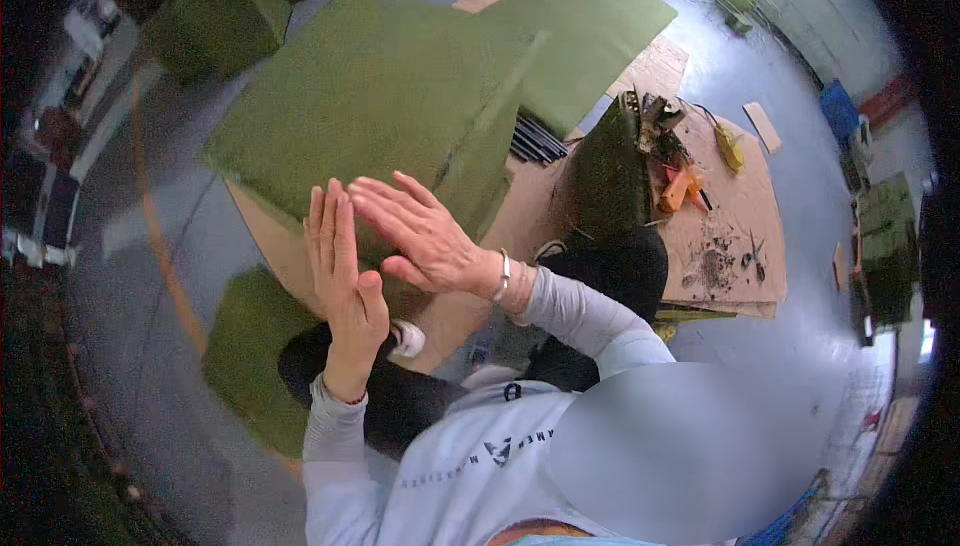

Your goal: Using a hot glue gun to assemble a large green storage box with a wire frame.

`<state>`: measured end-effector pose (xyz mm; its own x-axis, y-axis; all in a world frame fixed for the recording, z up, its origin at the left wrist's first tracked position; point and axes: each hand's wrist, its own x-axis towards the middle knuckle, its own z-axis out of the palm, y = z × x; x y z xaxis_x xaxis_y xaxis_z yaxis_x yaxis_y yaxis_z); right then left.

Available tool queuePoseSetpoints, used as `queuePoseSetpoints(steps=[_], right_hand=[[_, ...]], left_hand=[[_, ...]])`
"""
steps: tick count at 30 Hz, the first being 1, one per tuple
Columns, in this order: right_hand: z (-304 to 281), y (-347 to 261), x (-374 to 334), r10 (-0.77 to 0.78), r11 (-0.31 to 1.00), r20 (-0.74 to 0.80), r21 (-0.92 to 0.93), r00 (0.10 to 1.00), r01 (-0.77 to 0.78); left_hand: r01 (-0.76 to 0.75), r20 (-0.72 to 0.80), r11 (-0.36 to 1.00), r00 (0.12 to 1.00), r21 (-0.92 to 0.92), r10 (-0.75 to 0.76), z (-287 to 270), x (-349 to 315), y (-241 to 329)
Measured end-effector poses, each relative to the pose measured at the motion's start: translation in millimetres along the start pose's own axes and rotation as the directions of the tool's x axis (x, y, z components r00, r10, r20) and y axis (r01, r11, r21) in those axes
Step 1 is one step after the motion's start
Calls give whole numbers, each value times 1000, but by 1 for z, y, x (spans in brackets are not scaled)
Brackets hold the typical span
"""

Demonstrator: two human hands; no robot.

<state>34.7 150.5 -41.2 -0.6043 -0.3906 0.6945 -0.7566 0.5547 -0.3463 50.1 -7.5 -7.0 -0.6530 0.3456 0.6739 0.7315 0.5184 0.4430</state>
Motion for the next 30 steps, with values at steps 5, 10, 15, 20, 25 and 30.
queuePoseSetpoints(steps=[5, 10, 15, 20, 25, 30], right_hand=[[-39, 38, 18, 141, 986, -241, -56, 960, -159], [-16, 63, 5, 229, 940, -197, -209, 953, -269], [-29, 62, 0, 221, 960, -178, -134, 959, -246], [-43, 87, 18, 234, 960, -363, -58, 902, -273], [-28, 89, 13, 283, 949, -343, -31, 896, -312], [-32, 100, 2, 286, 951, -428, 15, 857, -310]], left_hand=[[35, 250, 976, 964, 213, -89, 21, 31, 9], [-151, 451, 850, 886, 505, -111, 47, 37, 11], [-181, 493, 827, 861, 532, -129, 48, 34, 11], [-182, 510, 820, 847, 543, -149, 51, 39, 20], [-131, 502, 829, 842, 543, -196, 48, 39, 13], [-131, 507, 830, 839, 542, -199, 46, 38, 17]])
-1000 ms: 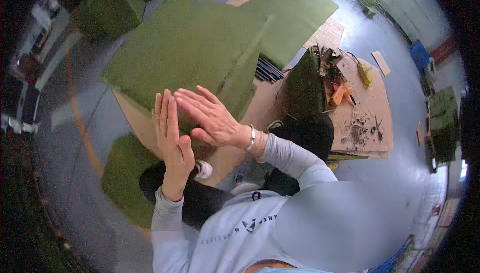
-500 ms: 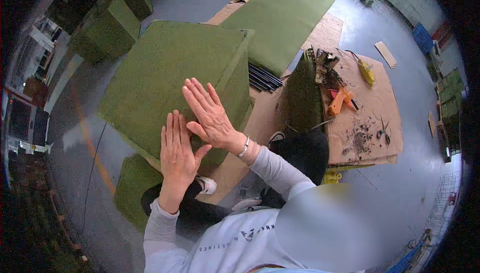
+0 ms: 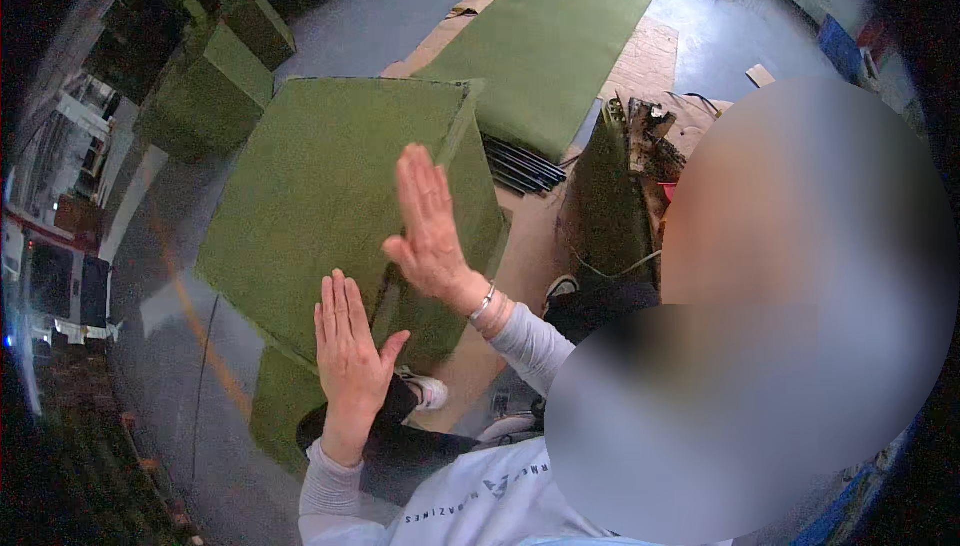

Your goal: Using a hot glue gun to assemble a large green storage box with a wire frame.

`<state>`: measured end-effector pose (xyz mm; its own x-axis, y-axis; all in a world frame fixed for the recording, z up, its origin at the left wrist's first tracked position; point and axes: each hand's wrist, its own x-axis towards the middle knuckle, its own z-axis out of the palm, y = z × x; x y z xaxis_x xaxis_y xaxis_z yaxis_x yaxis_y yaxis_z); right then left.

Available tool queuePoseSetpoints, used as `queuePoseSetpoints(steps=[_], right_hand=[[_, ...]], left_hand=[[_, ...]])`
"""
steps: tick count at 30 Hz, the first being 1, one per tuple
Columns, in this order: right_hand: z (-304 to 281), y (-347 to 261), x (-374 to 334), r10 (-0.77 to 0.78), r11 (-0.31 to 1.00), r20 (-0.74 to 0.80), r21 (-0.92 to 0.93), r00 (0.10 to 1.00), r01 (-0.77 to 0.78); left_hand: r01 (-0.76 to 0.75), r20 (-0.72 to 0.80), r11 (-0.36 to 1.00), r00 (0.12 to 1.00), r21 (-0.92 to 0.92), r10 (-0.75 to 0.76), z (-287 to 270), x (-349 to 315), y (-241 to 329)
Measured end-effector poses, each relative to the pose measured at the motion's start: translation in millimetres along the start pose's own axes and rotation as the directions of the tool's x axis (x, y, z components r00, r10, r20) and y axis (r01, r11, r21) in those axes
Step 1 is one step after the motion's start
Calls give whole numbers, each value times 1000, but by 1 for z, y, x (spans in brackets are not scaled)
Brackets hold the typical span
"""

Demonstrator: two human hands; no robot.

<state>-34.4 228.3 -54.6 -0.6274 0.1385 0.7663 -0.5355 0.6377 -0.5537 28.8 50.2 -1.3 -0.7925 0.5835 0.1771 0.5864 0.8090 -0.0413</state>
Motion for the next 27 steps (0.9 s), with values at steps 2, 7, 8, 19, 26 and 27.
queuePoseSetpoints(steps=[2, 7, 8, 19, 26, 27], right_hand=[[-9, 15, 18, 82, 996, -204, 43, 975, -75], [15, 42, 11, 138, 990, -202, 2, 970, -140], [18, 46, 6, 233, 967, -280, 172, 931, -190], [21, 186, -20, 657, 737, -121, 315, 745, -599], [35, 125, 52, 554, 820, -16, 184, 833, -542], [40, 117, 65, 544, 821, 1, 206, 839, -533]], left_hand=[[-4, -2, 1000, 1000, 20, 4, 0, 2, 3], [19, 16, 1000, 1000, -18, -19, 0, 4, 3], [36, 28, 999, 999, -30, -36, 0, 0, 1], [25, -23, 1000, 999, -10, -25, -4, -3, -11], [166, -160, 984, 971, -72, -175, -40, -6, -97], [181, -175, 975, 964, -126, -201, -48, -2, -114]])
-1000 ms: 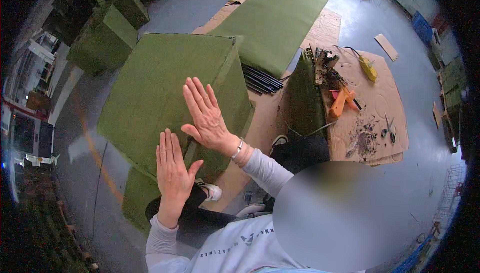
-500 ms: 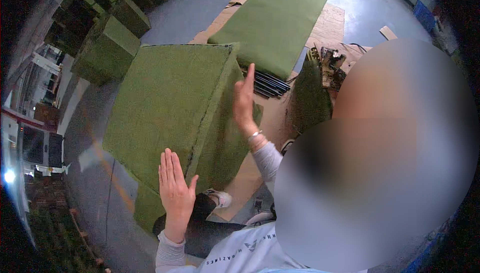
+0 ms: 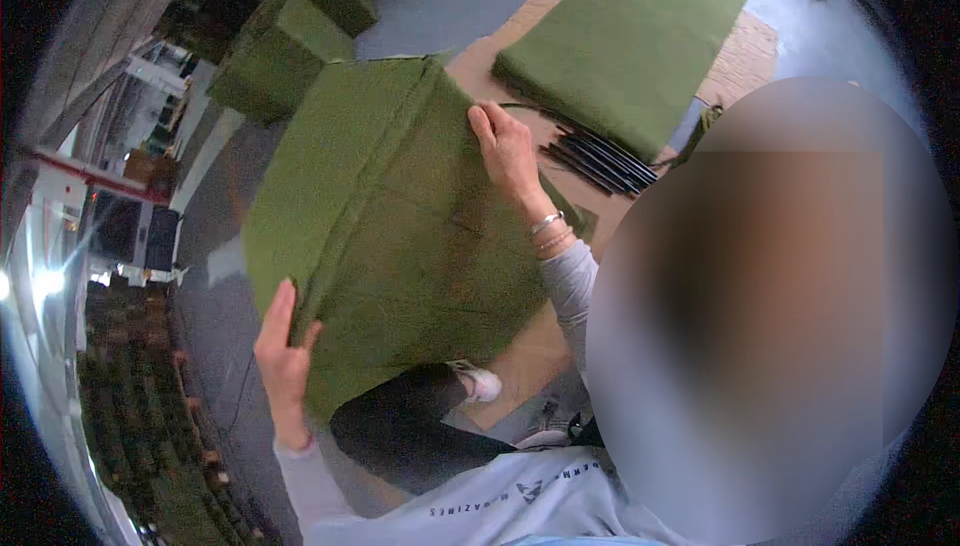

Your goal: Using a hot glue gun to assemble a large green storage box with a wire frame.

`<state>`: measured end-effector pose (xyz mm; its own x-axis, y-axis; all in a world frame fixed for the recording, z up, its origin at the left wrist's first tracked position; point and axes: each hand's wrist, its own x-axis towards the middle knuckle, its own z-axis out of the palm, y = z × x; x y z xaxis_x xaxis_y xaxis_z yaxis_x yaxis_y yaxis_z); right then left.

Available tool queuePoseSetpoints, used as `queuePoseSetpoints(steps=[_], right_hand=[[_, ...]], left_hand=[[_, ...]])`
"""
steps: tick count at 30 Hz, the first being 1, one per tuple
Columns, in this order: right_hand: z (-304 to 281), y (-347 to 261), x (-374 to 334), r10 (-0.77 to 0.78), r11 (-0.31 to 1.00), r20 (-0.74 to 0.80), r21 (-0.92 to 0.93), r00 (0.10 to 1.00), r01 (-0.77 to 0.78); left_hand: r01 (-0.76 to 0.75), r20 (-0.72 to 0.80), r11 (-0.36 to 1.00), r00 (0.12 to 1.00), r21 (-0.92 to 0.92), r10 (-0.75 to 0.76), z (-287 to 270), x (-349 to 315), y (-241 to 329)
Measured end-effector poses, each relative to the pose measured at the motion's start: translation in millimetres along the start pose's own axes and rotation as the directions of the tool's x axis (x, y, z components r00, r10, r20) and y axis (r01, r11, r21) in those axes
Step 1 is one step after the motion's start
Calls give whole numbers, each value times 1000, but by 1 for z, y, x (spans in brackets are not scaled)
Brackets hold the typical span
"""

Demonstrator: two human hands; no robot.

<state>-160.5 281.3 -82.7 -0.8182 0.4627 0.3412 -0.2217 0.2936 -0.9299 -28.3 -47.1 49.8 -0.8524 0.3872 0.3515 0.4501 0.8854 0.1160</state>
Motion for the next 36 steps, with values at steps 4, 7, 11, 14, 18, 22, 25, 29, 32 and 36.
queuePoseSetpoints(steps=[4, 7, 11, 14, 18, 22, 25, 29, 32, 36], right_hand=[[28, -38, 27, -98, 995, 5, -2, 995, 98], [57, -40, 38, -176, 984, -21, 20, 984, 177], [84, -20, 54, -217, 976, -91, -39, 972, 214], [111, -26, 58, -260, 964, -159, -97, 952, 247], [122, -32, 62, -256, 964, -186, -123, 948, 237], [120, -32, 72, -213, 971, -167, -150, 963, 188], [120, -33, 71, -184, 974, -132, -155, 974, 163], [129, -33, 71, -181, 974, -151, -167, 972, 156], [127, -32, 72, -182, 975, -148, -152, 972, 159], [131, -30, 74, -229, 968, -236, -156, 944, 196]], left_hand=[[-18, -65, 1000, 998, 9, 19, -15, 41, -62], [-57, -154, 998, 986, 16, 59, -20, 59, -95], [-111, -306, 987, 941, 120, 143, -1, 90, -68], [-207, -437, 965, 862, 160, 257, 5, 120, -45], [-99, -546, 993, 829, 71, 122, 2, 171, -38], [-135, -543, 956, 839, -259, -28, 15, 218, -63], [-153, -520, 948, 854, -278, -15, 18, 235, -59], [-284, -462, 944, 869, -171, 178, 26, 246, -34], [-342, -355, 914, 844, 218, 401, 38, 250, -32], [-140, -326, 984, 940, -109, 98, 42, 255, -32]])
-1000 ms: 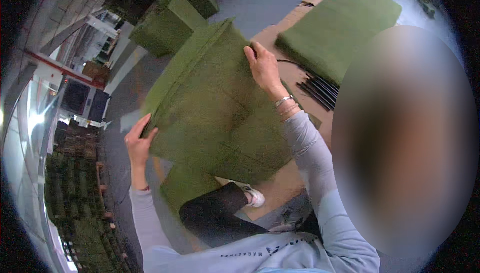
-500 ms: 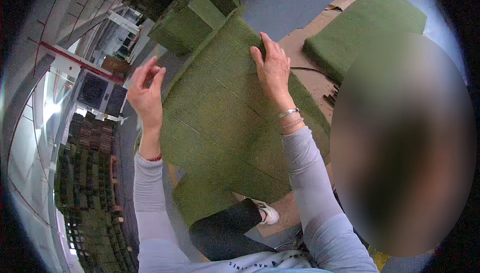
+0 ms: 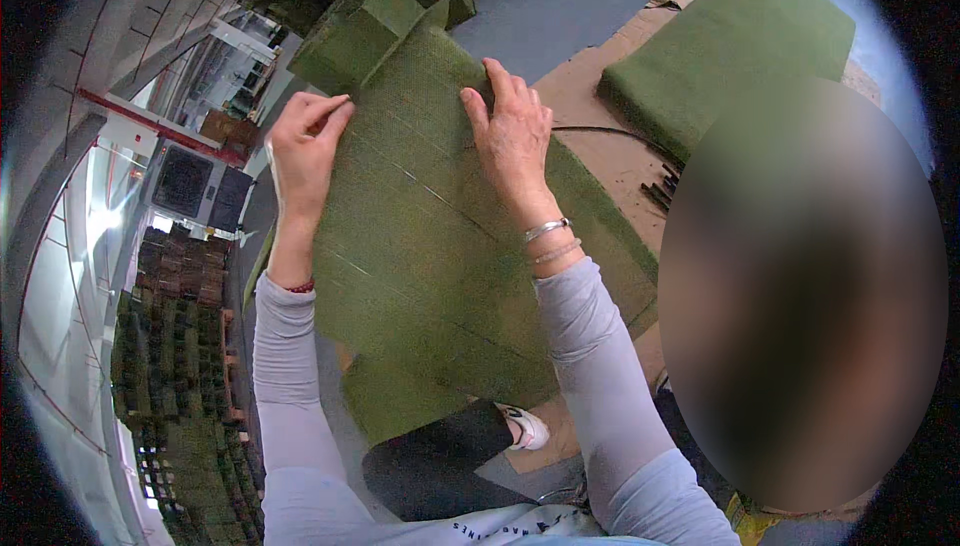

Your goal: Using a hot glue gun to assemble a large green storage box with a wire frame.

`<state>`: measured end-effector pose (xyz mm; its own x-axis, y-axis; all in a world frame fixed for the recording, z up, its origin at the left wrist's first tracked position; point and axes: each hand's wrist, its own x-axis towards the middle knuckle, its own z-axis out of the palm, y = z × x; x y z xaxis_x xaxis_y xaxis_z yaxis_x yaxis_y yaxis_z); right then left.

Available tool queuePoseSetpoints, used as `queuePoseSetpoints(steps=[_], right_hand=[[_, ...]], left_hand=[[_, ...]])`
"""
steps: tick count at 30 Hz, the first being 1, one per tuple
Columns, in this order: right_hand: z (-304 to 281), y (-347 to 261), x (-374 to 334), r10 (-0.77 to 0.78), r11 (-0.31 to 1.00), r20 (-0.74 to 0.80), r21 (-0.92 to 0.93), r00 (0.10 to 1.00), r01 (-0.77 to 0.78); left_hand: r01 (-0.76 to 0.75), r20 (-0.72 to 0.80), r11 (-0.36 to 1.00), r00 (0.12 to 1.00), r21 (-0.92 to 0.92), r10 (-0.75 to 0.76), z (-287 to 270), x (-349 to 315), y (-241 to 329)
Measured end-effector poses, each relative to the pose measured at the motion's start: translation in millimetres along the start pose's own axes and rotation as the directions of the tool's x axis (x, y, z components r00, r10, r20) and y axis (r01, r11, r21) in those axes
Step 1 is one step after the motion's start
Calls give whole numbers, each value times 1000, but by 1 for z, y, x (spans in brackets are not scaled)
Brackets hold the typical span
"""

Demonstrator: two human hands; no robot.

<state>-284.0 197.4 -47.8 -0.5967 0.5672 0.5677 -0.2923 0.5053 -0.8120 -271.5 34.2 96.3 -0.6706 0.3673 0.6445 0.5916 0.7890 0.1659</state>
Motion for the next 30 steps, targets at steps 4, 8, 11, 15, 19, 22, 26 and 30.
queuePoseSetpoints(steps=[4, 8, 11, 15, 19, 22, 26, 30], right_hand=[[2, 1, 0, 8, 1000, 9, 4, 1000, -8], [-1, 2, 1, 13, 1000, 19, 8, 1000, -13], [-1, 3, 2, 29, 1000, 32, -2, 999, -29], [0, 1, 3, 47, 999, 76, -16, 996, -46], [2, 2, 0, 37, 999, 51, -3, 998, -37], [3, 2, -1, 36, 999, 41, 21, 999, -37], [-2, -3, 1, 39, 999, 63, 24, 997, -41], [-1, -1, 0, 38, 999, 57, 8, 998, -39]], left_hand=[[151, 63, 939, 988, -310, -138, -2, 9, -22], [266, 136, 897, 963, -354, -232, -3, 14, -13], [338, 161, 844, 941, -417, -297, -2, 15, -11], [339, 130, 862, 941, -377, -313, 1, 19, -7], [2, 46, 999, 999, -33, 0, 18, 36, -3], [-21, 32, 996, 999, 92, 18, 30, 54, 3], [-92, 93, 973, 993, 210, 74, 41, 78, 10], [-94, 115, 984, 990, 152, 77, 55, 97, 18]])
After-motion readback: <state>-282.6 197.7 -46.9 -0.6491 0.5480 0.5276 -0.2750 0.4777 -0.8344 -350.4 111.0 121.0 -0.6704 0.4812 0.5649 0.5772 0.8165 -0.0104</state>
